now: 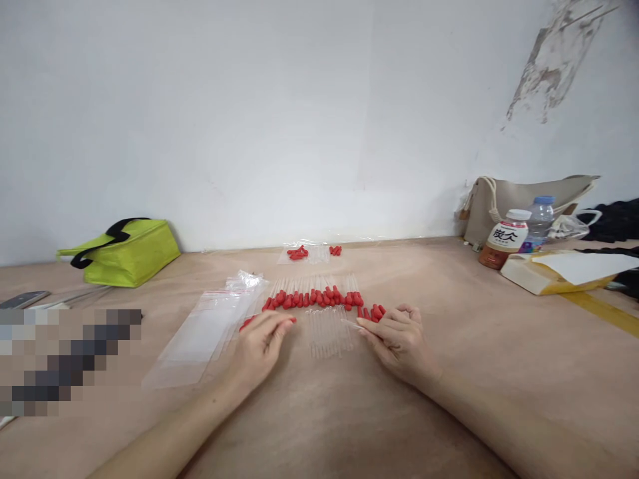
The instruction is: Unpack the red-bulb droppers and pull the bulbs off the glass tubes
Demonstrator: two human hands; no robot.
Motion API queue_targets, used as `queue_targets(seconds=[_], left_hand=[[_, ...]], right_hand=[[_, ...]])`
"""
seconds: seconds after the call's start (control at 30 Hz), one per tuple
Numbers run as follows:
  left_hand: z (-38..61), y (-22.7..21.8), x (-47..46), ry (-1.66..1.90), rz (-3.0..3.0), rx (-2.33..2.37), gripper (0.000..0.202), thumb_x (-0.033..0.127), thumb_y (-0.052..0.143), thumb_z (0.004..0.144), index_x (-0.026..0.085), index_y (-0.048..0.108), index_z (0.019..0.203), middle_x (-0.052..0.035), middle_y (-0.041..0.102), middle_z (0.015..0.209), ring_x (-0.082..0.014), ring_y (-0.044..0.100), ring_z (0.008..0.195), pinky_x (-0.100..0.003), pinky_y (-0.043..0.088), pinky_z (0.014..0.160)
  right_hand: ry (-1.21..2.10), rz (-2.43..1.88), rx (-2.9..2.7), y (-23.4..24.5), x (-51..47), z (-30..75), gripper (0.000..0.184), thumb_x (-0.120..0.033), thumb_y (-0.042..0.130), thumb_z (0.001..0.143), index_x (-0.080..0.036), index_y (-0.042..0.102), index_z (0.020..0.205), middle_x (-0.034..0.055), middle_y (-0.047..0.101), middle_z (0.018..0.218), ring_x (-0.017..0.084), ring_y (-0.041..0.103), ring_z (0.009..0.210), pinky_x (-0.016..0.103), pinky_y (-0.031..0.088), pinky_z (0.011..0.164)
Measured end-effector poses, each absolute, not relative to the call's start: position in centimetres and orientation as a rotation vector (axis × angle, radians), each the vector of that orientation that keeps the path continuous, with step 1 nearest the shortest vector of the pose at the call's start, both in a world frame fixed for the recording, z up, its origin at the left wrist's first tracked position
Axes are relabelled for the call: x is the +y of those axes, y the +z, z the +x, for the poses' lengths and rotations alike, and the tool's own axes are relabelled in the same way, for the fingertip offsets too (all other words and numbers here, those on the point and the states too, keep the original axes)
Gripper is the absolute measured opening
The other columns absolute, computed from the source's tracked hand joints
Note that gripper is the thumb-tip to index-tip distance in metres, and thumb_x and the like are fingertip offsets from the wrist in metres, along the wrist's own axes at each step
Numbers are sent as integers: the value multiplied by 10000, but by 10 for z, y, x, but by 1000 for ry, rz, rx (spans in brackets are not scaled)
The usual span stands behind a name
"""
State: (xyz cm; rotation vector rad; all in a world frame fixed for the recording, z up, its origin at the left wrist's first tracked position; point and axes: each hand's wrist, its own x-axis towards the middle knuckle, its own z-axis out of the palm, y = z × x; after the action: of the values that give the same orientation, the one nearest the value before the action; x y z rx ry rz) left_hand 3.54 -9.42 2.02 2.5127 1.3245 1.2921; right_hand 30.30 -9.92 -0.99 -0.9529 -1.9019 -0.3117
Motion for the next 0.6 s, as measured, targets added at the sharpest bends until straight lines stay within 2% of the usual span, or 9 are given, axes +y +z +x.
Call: queue_targets(seconds=[0.07, 0.17, 0.3, 0.5, 0.6], left_hand=[[19, 32, -82, 1307, 2423, 1578, 220, 268, 439, 849, 188, 633, 916, -44, 584, 880, -154, 563, 807, -255, 460, 696], [-8, 43, -66, 1284, 2332, 1860, 256, 320, 446, 812, 186, 637, 915, -44, 573, 863, -158, 568, 740, -243, 457, 603], [-36, 39, -50, 1173, 2227, 2092, 243, 365, 469, 760, 195, 603, 871, -18, 609, 812, -151, 575, 657, -254, 442, 603], [-47, 28, -42, 835, 2168, 2147, 268, 422, 494, 705, 197, 555, 837, -19, 629, 751, -185, 589, 691, -269, 422, 604], [-47, 27, -44, 742, 2092, 2100, 291, 463, 494, 702, 198, 565, 801, -16, 642, 732, -191, 594, 691, -276, 420, 614]], right_hand=[[-340, -1040, -1848, -8, -95, 301, 180, -215, 518, 824, -234, 665, 927, -14, 633, 618, 94, 504, 608, 302, 255, 776], [-408, -1133, -1901, -4, -88, 297, 219, -174, 492, 807, -218, 661, 940, 6, 663, 671, 107, 528, 628, 304, 241, 743], [-500, -1169, -2014, -1, -80, 293, 210, -153, 486, 777, -220, 670, 852, -5, 657, 625, 106, 507, 575, 312, 220, 716], [-597, -1167, -2054, -8, -77, 286, 185, -154, 480, 765, -188, 624, 653, -1, 590, 534, 124, 470, 598, 325, 204, 703], [-620, -1193, -2087, -10, -80, 280, 183, -156, 468, 771, -168, 595, 640, 23, 583, 566, 146, 471, 651, 336, 206, 712]])
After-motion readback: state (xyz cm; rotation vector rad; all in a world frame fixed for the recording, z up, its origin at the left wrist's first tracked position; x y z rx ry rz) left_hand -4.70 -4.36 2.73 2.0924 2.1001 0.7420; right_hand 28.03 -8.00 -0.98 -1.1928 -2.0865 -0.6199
